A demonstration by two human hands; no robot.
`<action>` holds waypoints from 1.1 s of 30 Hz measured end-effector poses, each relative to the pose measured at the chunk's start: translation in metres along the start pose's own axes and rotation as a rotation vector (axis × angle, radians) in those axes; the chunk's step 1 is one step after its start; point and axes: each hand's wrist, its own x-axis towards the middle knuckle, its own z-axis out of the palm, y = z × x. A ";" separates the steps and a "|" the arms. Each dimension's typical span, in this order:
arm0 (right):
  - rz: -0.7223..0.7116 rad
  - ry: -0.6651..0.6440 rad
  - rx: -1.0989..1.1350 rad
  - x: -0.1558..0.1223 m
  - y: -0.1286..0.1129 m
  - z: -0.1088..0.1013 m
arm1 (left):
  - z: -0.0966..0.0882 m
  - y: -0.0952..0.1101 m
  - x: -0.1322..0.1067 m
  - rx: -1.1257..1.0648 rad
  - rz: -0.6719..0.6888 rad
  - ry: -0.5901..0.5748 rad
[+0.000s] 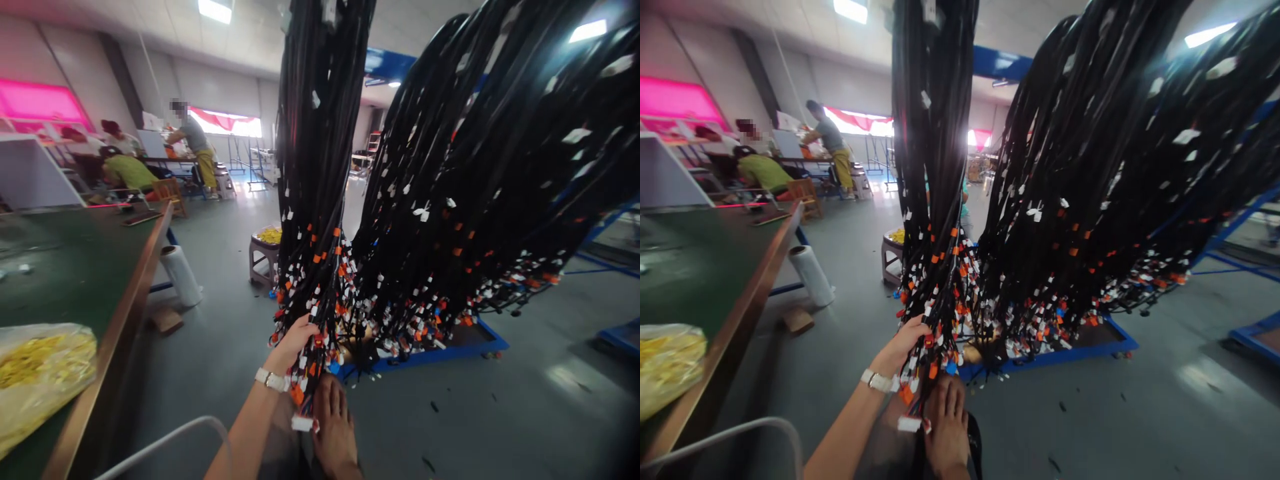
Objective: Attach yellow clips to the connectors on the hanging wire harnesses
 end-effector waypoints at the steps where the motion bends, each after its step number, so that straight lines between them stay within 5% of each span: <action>1: -0.004 0.003 -0.019 0.001 -0.002 -0.001 | -0.001 0.002 -0.002 -0.026 -0.019 -0.009; 16: -0.026 -0.028 -0.110 0.008 -0.013 -0.007 | -0.003 -0.005 -0.001 -0.335 -0.124 -0.024; 22: -0.060 0.143 0.443 0.013 0.023 0.005 | -0.006 -0.008 0.001 -0.360 -0.134 0.001; 24: 0.069 0.147 0.736 0.019 0.040 0.001 | -0.007 -0.009 0.001 -0.358 -0.132 0.007; 27: 0.328 0.284 0.932 0.041 0.048 -0.030 | -0.008 -0.009 0.001 -0.339 -0.132 0.008; 29: 0.265 0.407 1.102 0.065 0.039 -0.065 | -0.007 -0.007 -0.001 -0.311 -0.130 0.013; 33: 0.084 0.439 1.307 0.116 0.000 -0.132 | 0.005 -0.005 -0.006 -0.224 -0.092 0.039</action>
